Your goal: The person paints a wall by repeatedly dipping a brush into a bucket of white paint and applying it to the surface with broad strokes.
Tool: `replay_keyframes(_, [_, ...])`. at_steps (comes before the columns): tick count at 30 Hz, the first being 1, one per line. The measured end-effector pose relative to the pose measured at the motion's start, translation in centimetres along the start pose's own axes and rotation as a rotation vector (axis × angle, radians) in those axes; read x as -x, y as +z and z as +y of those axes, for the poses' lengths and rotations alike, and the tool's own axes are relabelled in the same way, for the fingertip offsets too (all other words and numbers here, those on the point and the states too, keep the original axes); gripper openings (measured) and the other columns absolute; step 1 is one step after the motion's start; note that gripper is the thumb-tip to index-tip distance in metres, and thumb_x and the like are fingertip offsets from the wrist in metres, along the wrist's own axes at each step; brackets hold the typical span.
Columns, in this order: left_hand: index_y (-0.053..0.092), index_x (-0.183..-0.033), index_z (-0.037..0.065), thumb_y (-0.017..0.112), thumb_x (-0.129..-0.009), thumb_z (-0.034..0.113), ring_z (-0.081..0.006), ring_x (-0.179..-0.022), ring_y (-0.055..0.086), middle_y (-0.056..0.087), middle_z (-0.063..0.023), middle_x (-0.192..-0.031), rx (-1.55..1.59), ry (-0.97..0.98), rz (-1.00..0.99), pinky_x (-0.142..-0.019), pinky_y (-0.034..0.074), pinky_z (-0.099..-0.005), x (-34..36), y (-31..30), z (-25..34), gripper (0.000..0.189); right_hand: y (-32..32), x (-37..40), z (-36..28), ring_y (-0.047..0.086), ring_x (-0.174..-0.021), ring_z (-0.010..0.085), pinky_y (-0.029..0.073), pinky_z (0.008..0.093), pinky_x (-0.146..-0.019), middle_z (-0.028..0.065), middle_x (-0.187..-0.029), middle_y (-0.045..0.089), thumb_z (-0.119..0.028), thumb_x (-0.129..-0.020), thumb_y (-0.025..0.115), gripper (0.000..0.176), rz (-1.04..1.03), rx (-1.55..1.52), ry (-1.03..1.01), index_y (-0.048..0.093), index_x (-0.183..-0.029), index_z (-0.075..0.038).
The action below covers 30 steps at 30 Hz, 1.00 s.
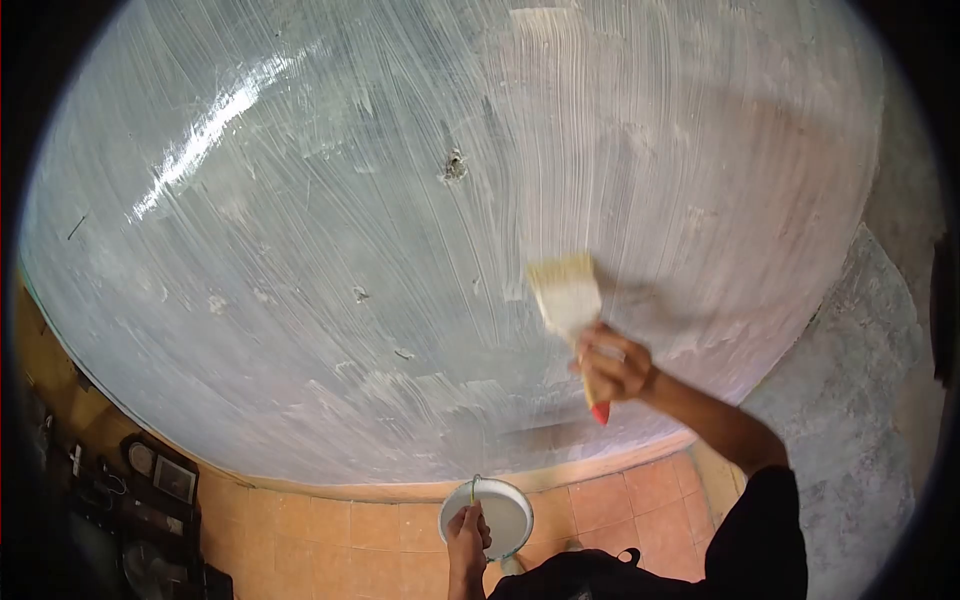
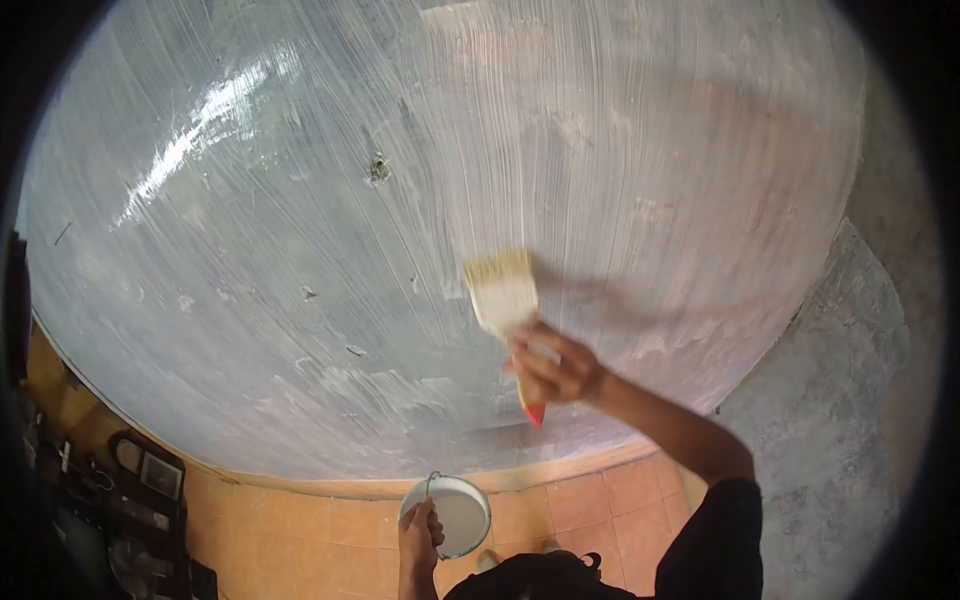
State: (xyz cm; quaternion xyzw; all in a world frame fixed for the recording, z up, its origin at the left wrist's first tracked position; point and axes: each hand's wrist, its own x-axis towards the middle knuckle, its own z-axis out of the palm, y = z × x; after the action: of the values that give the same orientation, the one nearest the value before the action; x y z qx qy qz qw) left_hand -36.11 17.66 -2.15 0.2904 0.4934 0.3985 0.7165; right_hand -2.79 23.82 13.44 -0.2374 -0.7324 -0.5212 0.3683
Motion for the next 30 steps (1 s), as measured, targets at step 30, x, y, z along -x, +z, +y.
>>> replay_keyframes(30, [0.047,-0.073,0.012,0.057,-0.096,0.022,-0.0022,-0.044,0.027,0.033,0.0083,-0.058,-0.005,-0.022,-0.006,-0.039,0.018,-0.0229,1.0,-0.1,-1.4,0.027,-5.6,-5.4,2.1,0.064,-0.098,0.0323,0.060,0.0448,-0.086,0.0143,-0.105,0.061,-0.001,-0.073,0.080,0.038,0.011,-0.118,0.109,0.056,-0.102,-0.002])
